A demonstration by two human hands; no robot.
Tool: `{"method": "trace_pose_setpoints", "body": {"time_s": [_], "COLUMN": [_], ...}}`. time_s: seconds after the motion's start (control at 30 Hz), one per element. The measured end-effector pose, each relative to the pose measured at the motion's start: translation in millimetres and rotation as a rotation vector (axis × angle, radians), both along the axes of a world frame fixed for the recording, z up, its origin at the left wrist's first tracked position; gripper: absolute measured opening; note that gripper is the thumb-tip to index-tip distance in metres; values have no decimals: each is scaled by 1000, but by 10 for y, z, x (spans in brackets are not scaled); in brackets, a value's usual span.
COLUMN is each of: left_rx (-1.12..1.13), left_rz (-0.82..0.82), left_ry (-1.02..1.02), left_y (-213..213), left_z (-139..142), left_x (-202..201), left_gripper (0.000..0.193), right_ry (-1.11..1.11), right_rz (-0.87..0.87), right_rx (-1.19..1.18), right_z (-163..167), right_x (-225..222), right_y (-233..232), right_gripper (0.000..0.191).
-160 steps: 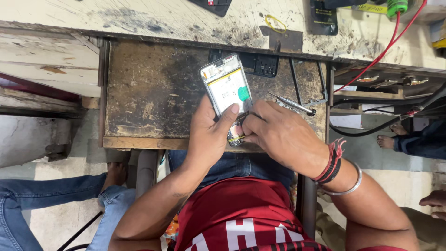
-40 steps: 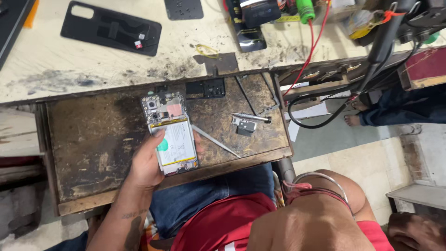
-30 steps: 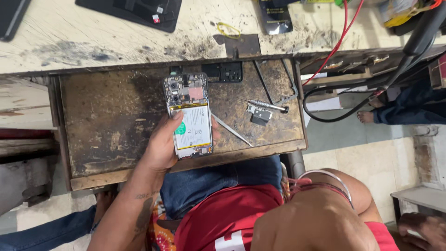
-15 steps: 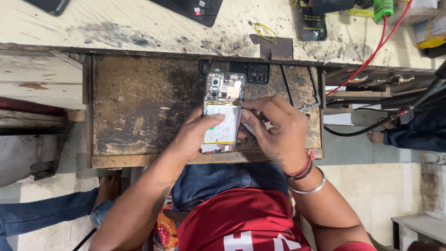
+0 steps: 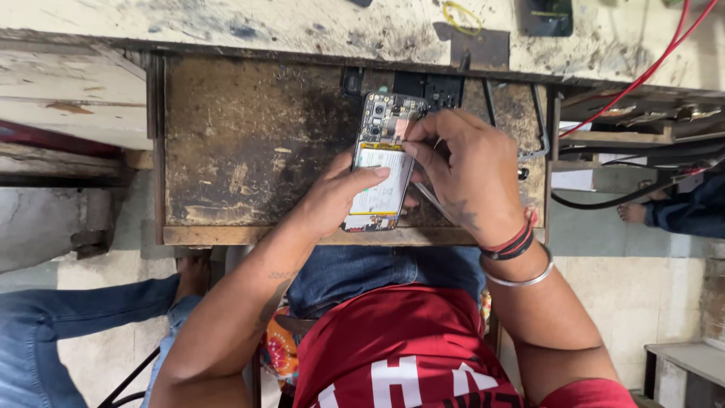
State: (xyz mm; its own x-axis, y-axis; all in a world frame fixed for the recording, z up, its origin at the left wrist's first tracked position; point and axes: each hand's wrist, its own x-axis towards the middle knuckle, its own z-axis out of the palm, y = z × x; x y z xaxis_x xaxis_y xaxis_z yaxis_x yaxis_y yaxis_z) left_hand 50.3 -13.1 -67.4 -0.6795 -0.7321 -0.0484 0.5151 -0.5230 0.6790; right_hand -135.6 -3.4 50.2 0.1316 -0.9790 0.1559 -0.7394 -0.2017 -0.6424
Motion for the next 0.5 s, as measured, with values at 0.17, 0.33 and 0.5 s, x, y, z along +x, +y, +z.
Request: {"method": "trace_pose_setpoints", "body": {"time_s": [0.17,0.33,0.5], "left_rx": [-4,-89,-94], "left_rz": [25,138,241], "left_ry": [7,-27,-1], "left_y": [7,5,26], "left_z": [39,66,77], "left_x": [26,64,44], "left_gripper": [49,49,52], "right_ry": [19,-6,103], "right_rz": [-3,-29,-61], "right_rx": [-162,-162,-103], "right_z": [-32,-104,-281], "right_x": [49,92,146], "right_y": [90,479,648], "right_gripper": [11,9,13]}}
